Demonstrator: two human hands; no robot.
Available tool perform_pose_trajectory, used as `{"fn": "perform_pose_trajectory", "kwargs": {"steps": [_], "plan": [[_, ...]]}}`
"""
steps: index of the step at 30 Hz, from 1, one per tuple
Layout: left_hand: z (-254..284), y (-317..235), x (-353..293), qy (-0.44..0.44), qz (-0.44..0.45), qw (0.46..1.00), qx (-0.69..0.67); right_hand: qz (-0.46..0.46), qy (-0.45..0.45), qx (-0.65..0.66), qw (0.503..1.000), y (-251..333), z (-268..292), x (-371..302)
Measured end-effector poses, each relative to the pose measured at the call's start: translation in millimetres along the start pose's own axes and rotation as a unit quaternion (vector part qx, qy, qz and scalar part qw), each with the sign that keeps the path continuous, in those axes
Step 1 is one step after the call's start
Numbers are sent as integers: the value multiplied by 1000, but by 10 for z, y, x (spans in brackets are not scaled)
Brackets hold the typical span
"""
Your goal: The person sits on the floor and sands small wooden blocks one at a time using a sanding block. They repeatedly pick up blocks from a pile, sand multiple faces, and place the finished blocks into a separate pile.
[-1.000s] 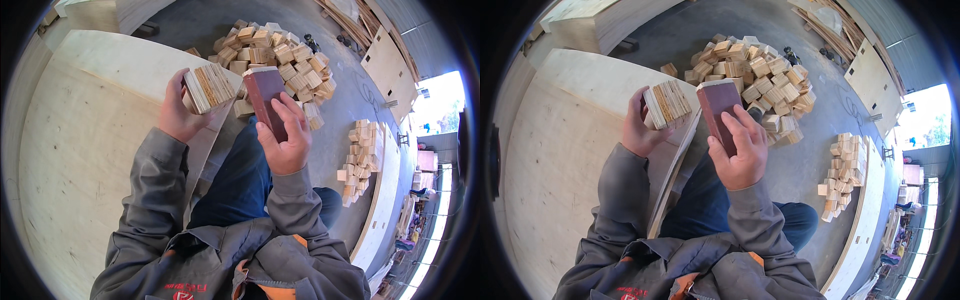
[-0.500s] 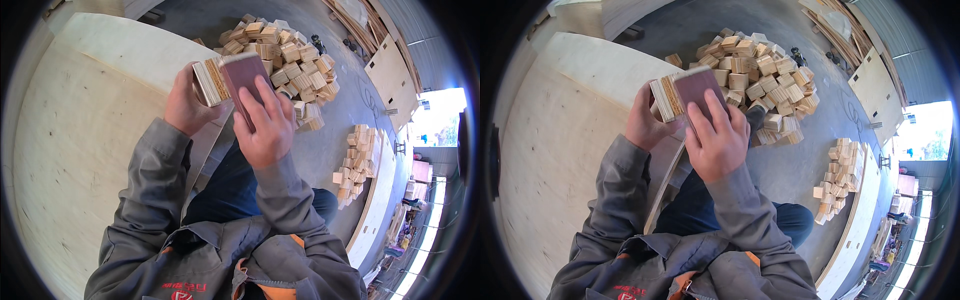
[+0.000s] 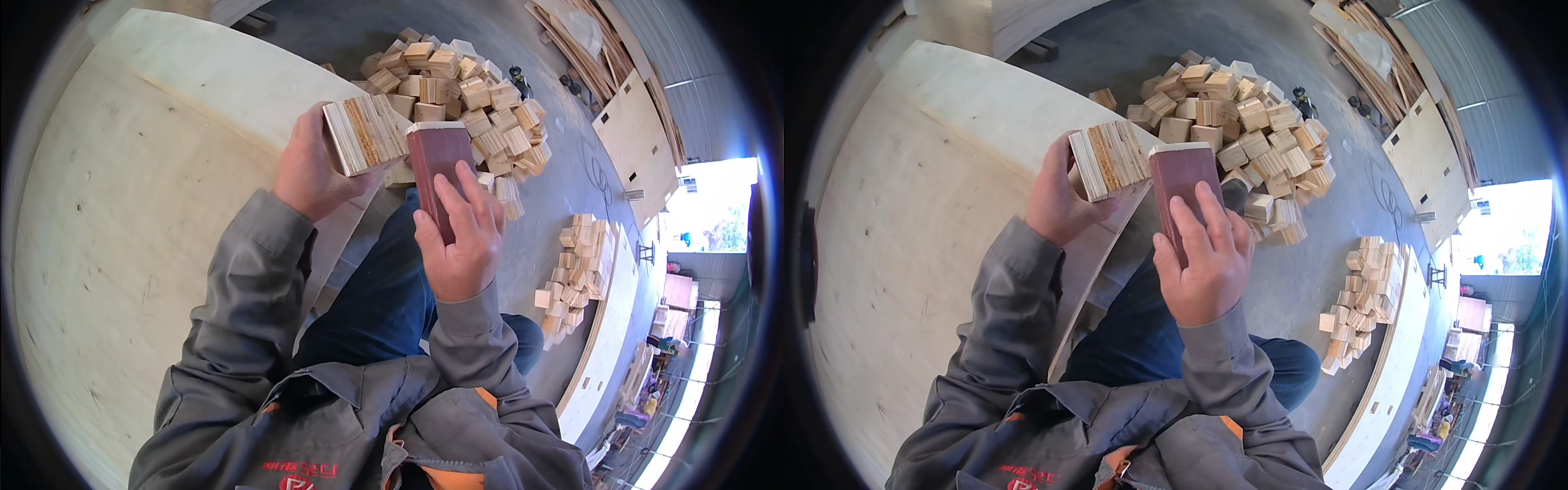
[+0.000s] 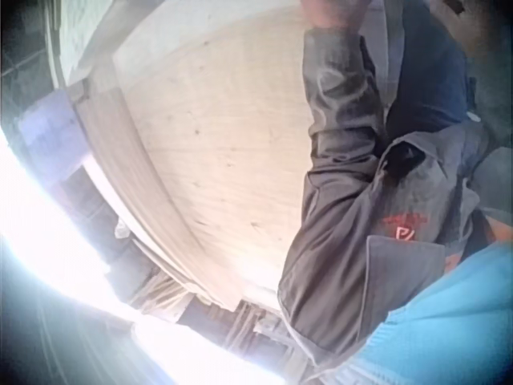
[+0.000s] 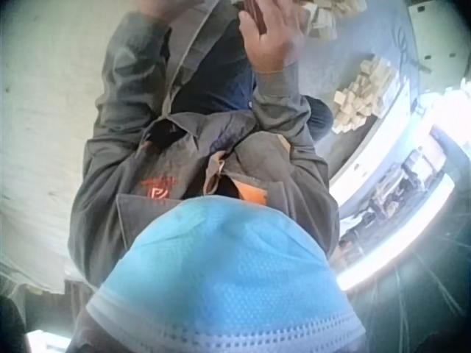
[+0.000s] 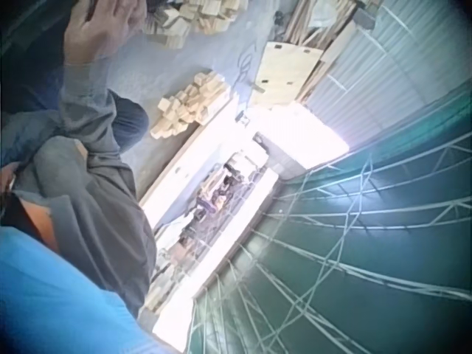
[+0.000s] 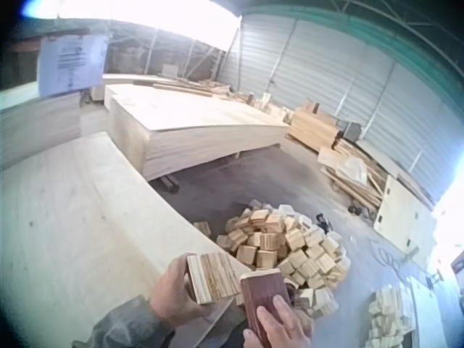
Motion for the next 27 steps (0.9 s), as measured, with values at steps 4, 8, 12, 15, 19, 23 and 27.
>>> {"fn": "perform_pose_trajectory", "kwargs": {"steps": [4, 8, 12, 15, 19, 23, 27], "plan": [[-19, -4, 2, 2, 7, 1000, -15, -10, -5, -5, 1000, 11, -27, 27], [-23, -52, 35, 5, 5, 1000, -17, -15, -11, 7, 1000, -2, -71, 91], [-1, -58, 23, 4, 6, 1000, -5, -29, -10, 16, 999, -23, -111, 135], [3, -43, 15, 5, -2, 1000, 3, -37, -21, 39, 998, -73, -59, 191], [-8, -51, -6, 3, 5, 1000, -16, -21, 26, 93, 995, 108, -26, 192], [6, -89, 1, 0, 8, 1000, -2, 19, 23, 44, 999, 232, -179, 294], [-17, 18, 40, -1, -3, 1000, -14, 23, 0, 25, 999, 294, -565, 868]]}}
Point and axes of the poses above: each hand's wrist, its own x-axis towards the middle knuckle, its own z-axis out of the back of the hand, y = z × x, the point moved 3 cm from there along x, towards the middle knuckle, and after that the axes turned 12 degrees about -z, right-handed, at the moved point
